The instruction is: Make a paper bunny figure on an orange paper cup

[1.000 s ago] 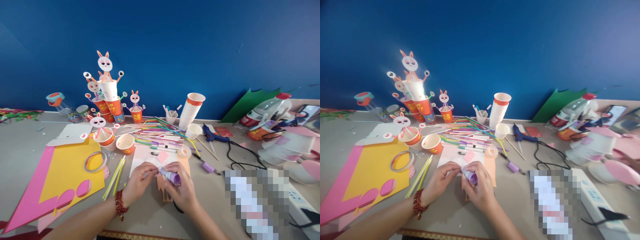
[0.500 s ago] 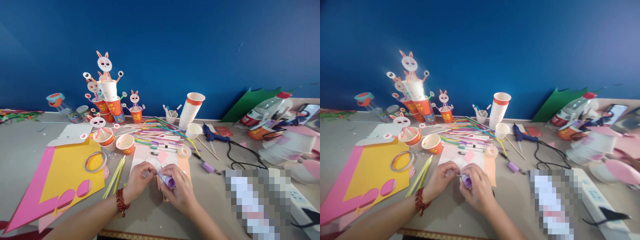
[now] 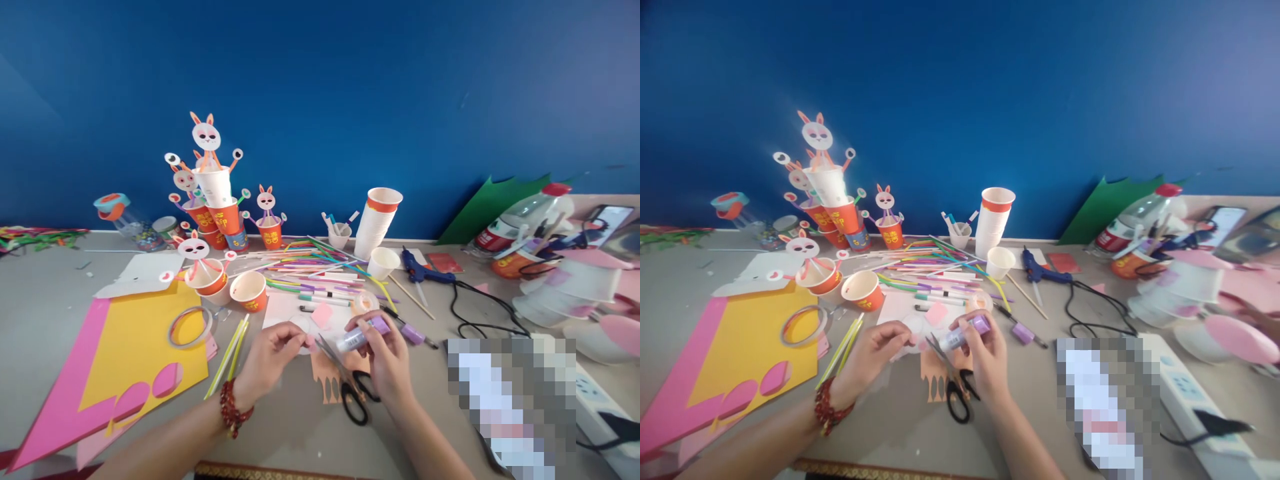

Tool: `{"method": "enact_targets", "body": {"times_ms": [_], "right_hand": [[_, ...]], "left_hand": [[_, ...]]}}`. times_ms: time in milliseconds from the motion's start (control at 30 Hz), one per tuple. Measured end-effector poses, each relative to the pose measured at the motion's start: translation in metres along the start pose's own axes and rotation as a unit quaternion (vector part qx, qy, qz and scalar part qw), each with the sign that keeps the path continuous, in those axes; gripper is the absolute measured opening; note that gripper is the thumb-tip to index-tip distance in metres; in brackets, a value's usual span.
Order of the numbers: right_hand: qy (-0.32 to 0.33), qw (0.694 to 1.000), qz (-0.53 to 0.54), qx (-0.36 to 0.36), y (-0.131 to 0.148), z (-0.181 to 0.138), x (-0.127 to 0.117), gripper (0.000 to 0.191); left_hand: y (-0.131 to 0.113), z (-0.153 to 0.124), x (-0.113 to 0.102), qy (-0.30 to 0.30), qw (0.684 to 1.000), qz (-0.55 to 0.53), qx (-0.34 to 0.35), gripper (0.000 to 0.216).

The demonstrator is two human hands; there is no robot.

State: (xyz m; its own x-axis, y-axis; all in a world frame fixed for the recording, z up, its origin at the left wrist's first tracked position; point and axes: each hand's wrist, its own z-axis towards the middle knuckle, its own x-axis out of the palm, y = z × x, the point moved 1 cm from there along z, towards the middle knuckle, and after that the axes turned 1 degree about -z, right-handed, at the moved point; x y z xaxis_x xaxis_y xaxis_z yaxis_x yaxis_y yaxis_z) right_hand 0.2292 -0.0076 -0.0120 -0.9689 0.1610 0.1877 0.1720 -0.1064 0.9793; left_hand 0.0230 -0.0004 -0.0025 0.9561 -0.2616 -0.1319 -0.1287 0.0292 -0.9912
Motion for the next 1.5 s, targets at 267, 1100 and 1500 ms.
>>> {"method": "enact_targets", "body": {"times_ms": [267, 1100, 1500], "right_hand": [[0.166, 0.980, -0.108, 0.026, 0.022, 0.008, 0.000, 0.013], [0.415, 0.836, -0.359, 0.032, 0.015, 0.020, 0.023, 0.039], [0.413, 0.835, -0.358, 0.058, 0.016, 0.022, 0.021, 0.041]], "left_hand": [[-0.027, 0.008, -0.034, 0.008, 0.932, 0.283, 0.227, 0.017], [0.044, 0.036, -0.046, 0.113, 0.696, 0.596, 0.384, 0.021], [0.042, 0.037, -0.041, 0.123, 0.667, 0.626, 0.385, 0.016]]}}
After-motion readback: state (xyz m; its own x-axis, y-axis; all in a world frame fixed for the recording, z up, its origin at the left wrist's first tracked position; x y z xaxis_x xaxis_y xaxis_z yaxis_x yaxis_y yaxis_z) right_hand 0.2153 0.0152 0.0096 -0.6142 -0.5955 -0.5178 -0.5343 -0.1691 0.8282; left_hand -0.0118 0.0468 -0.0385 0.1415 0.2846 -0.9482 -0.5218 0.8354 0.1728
